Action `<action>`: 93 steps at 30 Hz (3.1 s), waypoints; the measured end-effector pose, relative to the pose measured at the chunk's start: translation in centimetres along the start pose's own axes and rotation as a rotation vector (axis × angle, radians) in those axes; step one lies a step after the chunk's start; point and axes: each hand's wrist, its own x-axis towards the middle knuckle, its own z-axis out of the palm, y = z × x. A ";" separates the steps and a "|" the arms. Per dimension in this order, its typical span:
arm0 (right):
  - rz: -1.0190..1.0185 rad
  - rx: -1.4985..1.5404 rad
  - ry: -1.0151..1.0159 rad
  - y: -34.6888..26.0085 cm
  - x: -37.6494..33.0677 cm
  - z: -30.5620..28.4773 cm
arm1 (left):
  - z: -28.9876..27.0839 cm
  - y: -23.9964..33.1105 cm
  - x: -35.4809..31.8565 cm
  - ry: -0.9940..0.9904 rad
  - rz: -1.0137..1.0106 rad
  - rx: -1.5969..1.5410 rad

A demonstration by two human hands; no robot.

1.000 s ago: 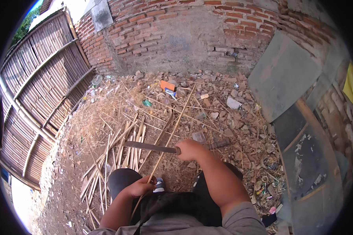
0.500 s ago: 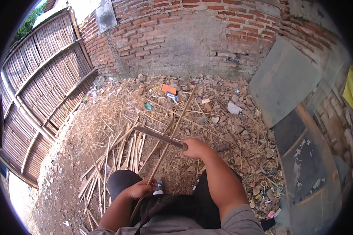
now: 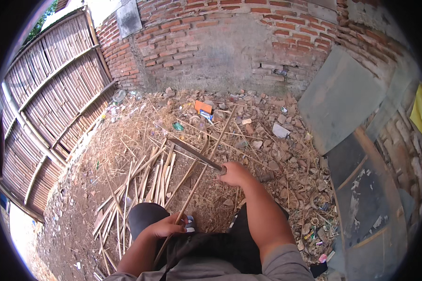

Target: The person uses a blade to strip the outer layer from a long, thin piece of wood, pulling the blade toward them along the length of the strip.

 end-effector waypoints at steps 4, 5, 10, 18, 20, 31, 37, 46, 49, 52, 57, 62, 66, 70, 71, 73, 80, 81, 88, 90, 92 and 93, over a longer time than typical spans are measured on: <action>-0.103 -0.153 -0.036 0.7 -0.3 1.3 | 0.6 1.0 0.0 0.010 -0.048 -0.070; -0.139 -0.136 -0.109 -0.8 -1.0 1.6 | 0.5 0.9 -0.1 0.023 -0.057 -0.079; -0.289 -0.211 -0.323 -4.8 -2.7 2.4 | 0.4 0.6 -0.4 0.032 -0.071 -0.072; -0.079 -0.064 -0.053 0.6 0.5 1.5 | 0.4 0.5 0.0 0.009 -0.034 -0.018; -0.027 -0.044 -0.007 1.2 0.3 1.1 | 0.4 0.6 0.1 0.008 -0.036 -0.014; -0.314 -0.180 -0.303 -3.0 -1.7 2.6 | 0.2 -0.1 0.1 0.018 -0.061 -0.024; -0.139 -0.081 -0.174 -0.7 -0.4 1.6 | 0.1 -0.5 0.3 0.017 -0.061 0.009; -0.067 -0.102 -0.136 -0.8 -0.7 0.9 | 0.2 -0.5 0.3 0.012 -0.016 0.006; -0.112 -0.106 -0.238 -1.8 -1.2 1.3 | 0.3 -0.5 0.3 0.026 -0.028 -0.027; -0.176 -0.117 -0.274 -2.0 -1.3 1.7 | 0.5 -0.3 0.2 0.050 -0.032 0.024; -0.131 -0.111 -0.286 -1.6 -1.2 1.3 | 0.6 0.3 0.1 0.032 -0.063 0.013; -0.052 -0.090 -0.222 -0.9 -1.0 0.8 | 0.7 0.3 0.1 0.041 -0.054 -0.009; -0.096 -0.126 -0.139 -0.6 -0.8 1.1 | 0.8 0.4 0.0 0.041 -0.062 -0.033; -0.086 -0.157 -0.128 -1.0 -0.9 1.3 | 0.8 0.6 -0.1 0.037 -0.063 -0.050; -0.086 -0.156 -0.129 -0.9 -0.9 1.4 | 0.9 0.7 -0.1 0.041 -0.064 -0.047; -0.112 -0.185 -0.103 -0.7 -0.8 1.5 | 0.9 0.8 -0.1 0.044 -0.066 -0.044; -0.102 -0.179 -0.106 -1.2 -1.2 1.1 | 1.1 1.1 -0.2 0.059 -0.082 -0.032; -0.094 -0.170 -0.117 -1.4 -1.2 1.0 | 1.1 1.0 -0.1 0.065 -0.076 -0.034; -0.069 -0.151 -0.142 -1.7 -1.5 0.8 | 0.8 0.6 0.0 0.053 -0.089 -0.017; -0.065 -0.154 -0.141 -1.4 -1.3 0.9 | 1.0 0.9 0.0 0.062 -0.084 -0.025; -0.065 -0.156 -0.142 -1.5 -1.3 1.0 | 1.0 1.1 0.0 0.082 -0.100 -0.007; -0.052 -0.140 -0.153 -1.6 -1.3 1.0 | 1.0 1.1 0.1 0.100 -0.114 0.012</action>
